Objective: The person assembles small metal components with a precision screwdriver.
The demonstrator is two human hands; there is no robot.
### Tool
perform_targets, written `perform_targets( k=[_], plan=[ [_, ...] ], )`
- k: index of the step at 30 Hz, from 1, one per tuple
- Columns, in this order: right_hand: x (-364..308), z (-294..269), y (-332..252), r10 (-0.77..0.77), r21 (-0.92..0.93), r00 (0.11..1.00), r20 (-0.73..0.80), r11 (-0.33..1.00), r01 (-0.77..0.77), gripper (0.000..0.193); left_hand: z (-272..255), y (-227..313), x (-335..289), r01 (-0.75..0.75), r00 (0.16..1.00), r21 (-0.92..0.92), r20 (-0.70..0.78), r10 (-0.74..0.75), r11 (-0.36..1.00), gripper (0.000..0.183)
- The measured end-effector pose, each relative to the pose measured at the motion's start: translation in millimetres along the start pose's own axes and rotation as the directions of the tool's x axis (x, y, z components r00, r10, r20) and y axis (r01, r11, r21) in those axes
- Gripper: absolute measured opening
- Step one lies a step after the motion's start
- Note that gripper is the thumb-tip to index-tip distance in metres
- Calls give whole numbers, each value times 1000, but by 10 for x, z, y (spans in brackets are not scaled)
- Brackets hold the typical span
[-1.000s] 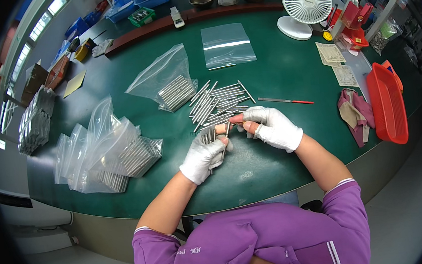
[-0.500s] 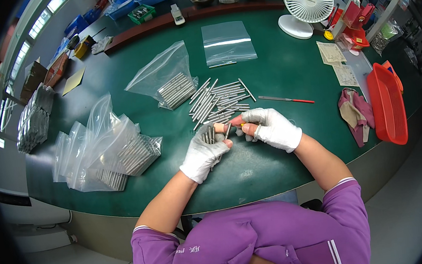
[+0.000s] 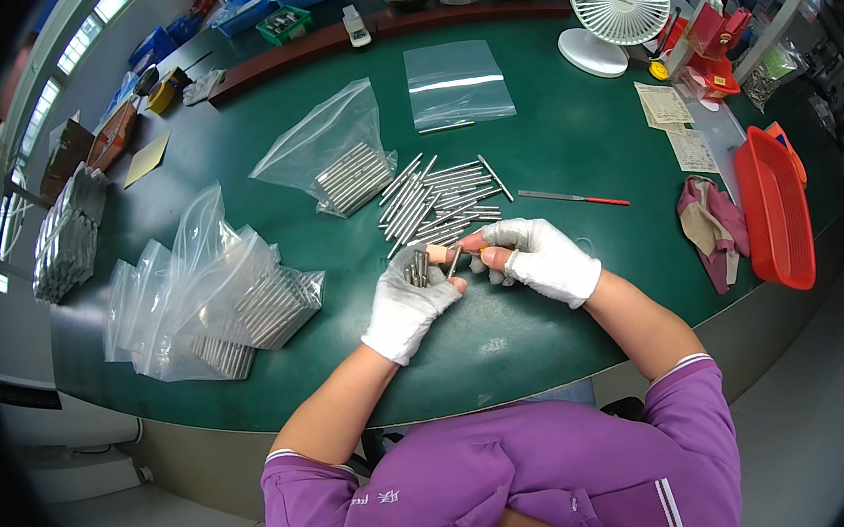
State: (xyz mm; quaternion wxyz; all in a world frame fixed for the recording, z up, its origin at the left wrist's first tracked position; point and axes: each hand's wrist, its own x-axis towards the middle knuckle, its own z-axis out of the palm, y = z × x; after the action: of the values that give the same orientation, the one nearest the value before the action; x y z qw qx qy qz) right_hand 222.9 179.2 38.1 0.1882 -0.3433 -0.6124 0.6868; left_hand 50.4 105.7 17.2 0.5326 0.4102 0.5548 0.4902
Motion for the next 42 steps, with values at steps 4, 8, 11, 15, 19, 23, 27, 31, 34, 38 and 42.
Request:
perform_targets(
  k=[4, 8, 11, 15, 19, 23, 27, 31, 34, 38, 42],
  plan=[
    [-8, 19, -22, 20, 19, 1000, -13, 1000, -19, 28, 2, -12, 5, -23, 1000, 15, -14, 24, 1000, 28],
    [-18, 10, -25, 13, 21, 1000, -5, 1000, -13, 27, -7, 34, -10, 58, 998, -13, 12, -58, 998, 27],
    [-29, 2, -21, 8, 39, 1000, -4, 999, -8, 27, 1, 111, -34, 155, 987, -130, 52, -150, 979, 27],
    [-45, 26, -47, 5, 55, 1000, -13, 998, -5, 26, -23, 74, -33, 186, 981, -166, 86, -173, 969, 27],
    [-36, 28, -30, 4, 38, 1000, -7, 999, -3, 26, -12, -15, -7, 182, 980, -191, 113, -162, 965, 26],
    [-41, 22, -39, 1, 35, 1000, 4, 999, -1, 27, -74, -25, 9, 254, 950, -232, 241, -197, 939, 27],
    [-20, -10, -12, 4, 29, 1000, 14, 1000, -5, 27, -77, 53, 8, 344, 913, -280, 323, -249, 896, 25],
    [-20, -2, -11, -3, 34, 1000, 10, 999, 3, 27, -73, 57, 2, 345, 909, -328, 352, -225, 879, 25],
    [-27, 6, -15, -18, 42, 1000, 0, 999, 18, 27, -88, 21, 4, 338, 906, -356, 374, -199, 871, 25],
    [-31, -4, -18, -12, 21, 1000, 4, 1000, 12, 27, -87, 26, 1, 337, 904, -363, 383, -191, 869, 25],
    [-33, -17, -22, 6, 23, 1000, 20, 1000, -6, 27, -97, 30, -2, 345, 900, -355, 389, -198, 869, 26]
  ],
)
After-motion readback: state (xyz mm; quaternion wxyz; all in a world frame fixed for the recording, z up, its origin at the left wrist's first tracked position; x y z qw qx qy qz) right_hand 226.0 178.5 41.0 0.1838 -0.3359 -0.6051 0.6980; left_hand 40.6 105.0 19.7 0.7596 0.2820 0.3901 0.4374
